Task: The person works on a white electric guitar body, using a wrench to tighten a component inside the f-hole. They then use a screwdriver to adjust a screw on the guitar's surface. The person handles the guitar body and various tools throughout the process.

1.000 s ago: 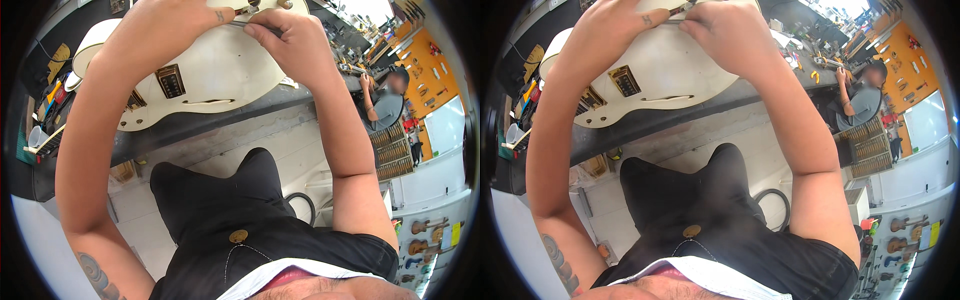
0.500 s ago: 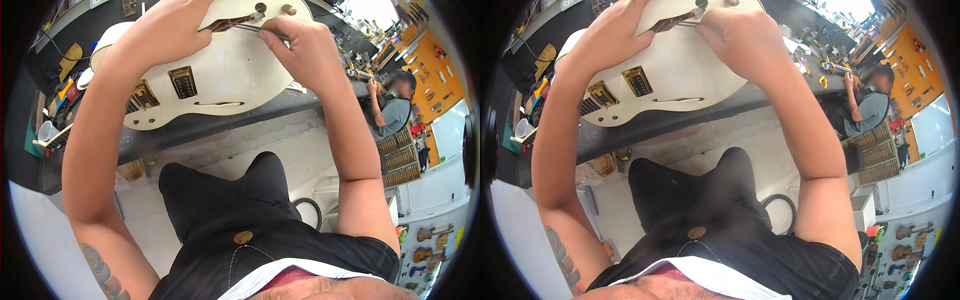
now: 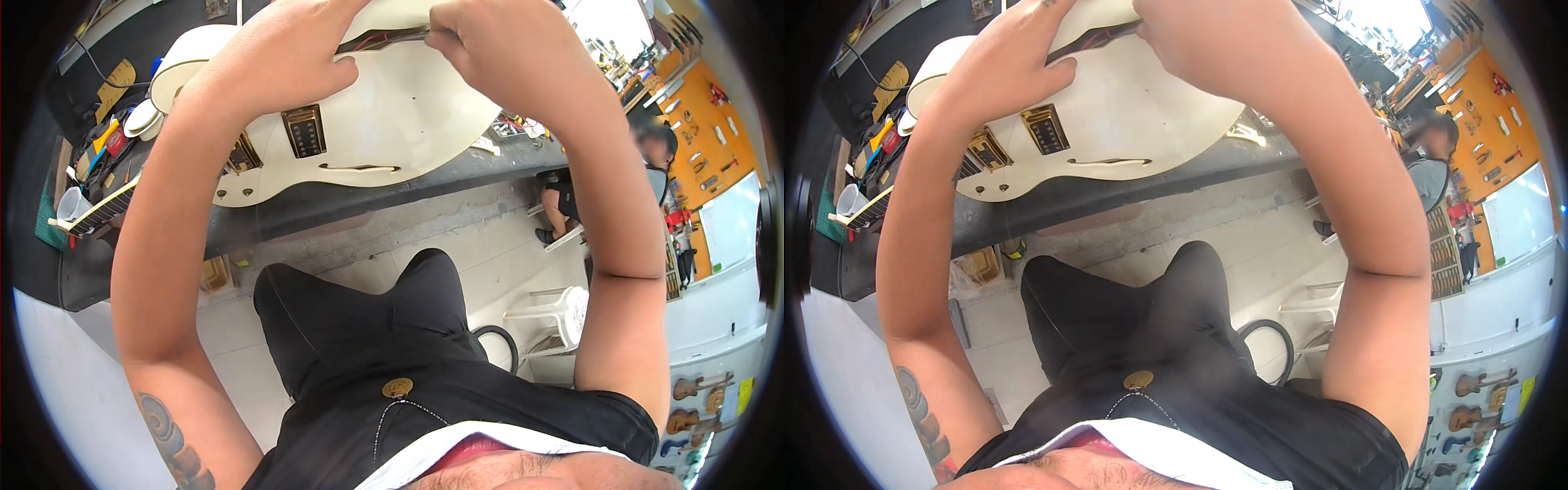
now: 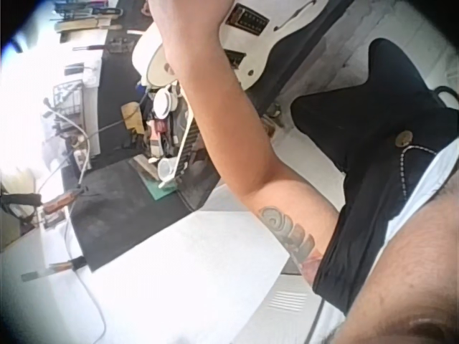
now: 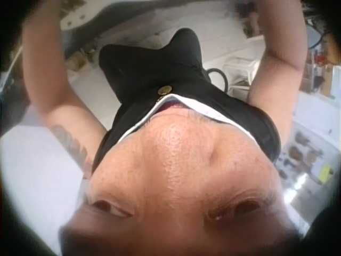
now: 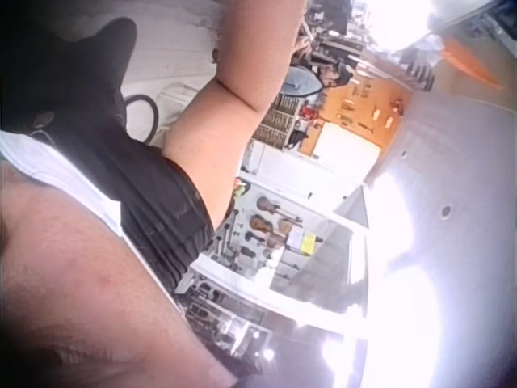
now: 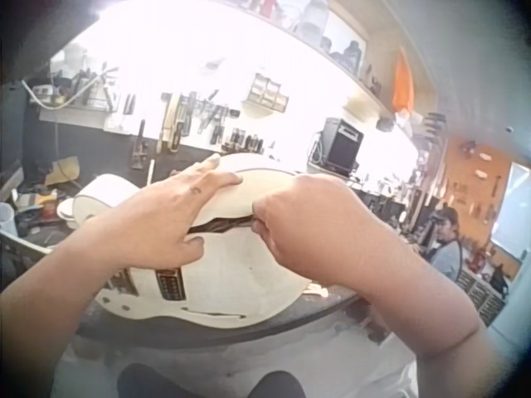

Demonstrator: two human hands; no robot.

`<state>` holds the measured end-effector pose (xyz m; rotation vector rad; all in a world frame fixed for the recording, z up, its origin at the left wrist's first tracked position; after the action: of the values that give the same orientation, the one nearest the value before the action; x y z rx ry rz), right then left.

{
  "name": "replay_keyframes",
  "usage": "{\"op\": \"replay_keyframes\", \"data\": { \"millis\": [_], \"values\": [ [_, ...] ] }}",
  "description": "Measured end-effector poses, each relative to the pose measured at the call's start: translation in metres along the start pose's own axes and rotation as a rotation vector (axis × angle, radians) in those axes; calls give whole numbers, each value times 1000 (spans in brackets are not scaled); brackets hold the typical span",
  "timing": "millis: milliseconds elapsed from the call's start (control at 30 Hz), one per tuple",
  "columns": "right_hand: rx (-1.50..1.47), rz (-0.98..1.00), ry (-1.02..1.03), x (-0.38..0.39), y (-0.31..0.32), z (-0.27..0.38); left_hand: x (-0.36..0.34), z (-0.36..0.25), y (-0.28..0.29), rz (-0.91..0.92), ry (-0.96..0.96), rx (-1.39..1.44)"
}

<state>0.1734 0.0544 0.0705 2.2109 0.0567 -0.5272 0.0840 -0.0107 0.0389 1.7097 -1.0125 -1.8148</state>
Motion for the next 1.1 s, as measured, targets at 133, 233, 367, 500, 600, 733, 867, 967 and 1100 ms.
{"op": "replay_keyframes", "data": {
  "millis": [133, 233, 367, 500, 600, 733, 867, 967, 1100],
  "values": [
    [71, -81, 203, -4, 18, 15, -3, 23, -11, 21, -13, -31],
    [113, 133, 132, -9, 17, 23, -1, 23, -11, 25, -10, -21],
    [93, 53, 169, -13, 18, 22, 2, 2, -1, 25, -21, 19],
    [95, -77, 177, -11, 21, 23, 7, -3, 6, 7, -39, 37],
    [120, -77, 165, -10, 16, 22, 8, -3, 8, 23, -17, 48],
    [127, 6, 125, -9, 7, 22, 10, -6, 10, 12, 8, 42],
    [82, -134, 144, -9, 13, 28, 9, 16, 0, -15, -44, 15],
    [34, -134, 119, -9, 9, 23, 10, 4, 2, -18, -49, 68],
    [16, -33, -14, -13, 8, 14, 3, 16, -5, -11, -55, 23]
  ]
}}
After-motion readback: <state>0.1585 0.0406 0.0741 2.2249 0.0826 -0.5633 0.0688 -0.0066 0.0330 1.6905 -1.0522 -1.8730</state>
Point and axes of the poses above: each hand's wrist, its own x-axis away from the middle knuckle, its own y-axis out of the back of the hand, z = x × y, the point moved 9 cm from there along -x, towards the middle knuckle, and after that the axes turned 4 degrees about -y, right-handed, at the moved point
